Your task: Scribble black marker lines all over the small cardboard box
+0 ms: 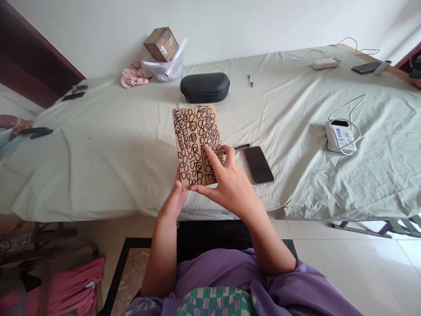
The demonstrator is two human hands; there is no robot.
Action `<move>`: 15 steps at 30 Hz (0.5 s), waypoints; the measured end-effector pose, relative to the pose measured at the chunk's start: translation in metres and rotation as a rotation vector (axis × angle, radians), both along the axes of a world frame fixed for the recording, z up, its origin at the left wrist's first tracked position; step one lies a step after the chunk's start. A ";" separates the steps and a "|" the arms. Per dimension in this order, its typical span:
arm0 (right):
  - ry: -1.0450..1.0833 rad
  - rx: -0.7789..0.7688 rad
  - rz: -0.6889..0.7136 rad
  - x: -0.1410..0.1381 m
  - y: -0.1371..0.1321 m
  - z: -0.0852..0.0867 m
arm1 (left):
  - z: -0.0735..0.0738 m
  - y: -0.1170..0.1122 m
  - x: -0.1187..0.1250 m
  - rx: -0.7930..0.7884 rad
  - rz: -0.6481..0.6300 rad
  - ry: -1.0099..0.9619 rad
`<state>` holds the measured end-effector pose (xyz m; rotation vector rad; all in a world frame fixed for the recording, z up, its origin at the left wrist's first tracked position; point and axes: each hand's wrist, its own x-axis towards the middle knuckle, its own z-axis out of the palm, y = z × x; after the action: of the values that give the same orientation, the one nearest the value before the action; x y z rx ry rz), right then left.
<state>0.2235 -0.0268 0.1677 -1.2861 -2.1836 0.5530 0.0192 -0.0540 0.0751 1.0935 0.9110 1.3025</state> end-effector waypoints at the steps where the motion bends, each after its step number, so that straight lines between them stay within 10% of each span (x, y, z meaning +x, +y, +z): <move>1: 0.007 0.008 0.003 0.000 0.000 0.001 | 0.003 0.000 0.000 -0.008 -0.020 -0.015; 7: 0.269 0.080 0.161 0.011 0.009 0.002 | 0.020 0.004 -0.007 -0.212 -0.003 -0.245; 10: 0.397 0.100 0.025 0.020 0.016 -0.001 | 0.027 0.004 -0.011 -0.301 -0.167 -0.355; 15: 0.600 -0.275 -0.119 0.028 0.025 -0.015 | 0.021 0.000 -0.002 -0.239 -0.135 -0.317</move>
<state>0.2512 -0.0014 0.1527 -1.1762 -1.5640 1.0625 0.0172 -0.0536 0.0965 0.7249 0.7194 1.1795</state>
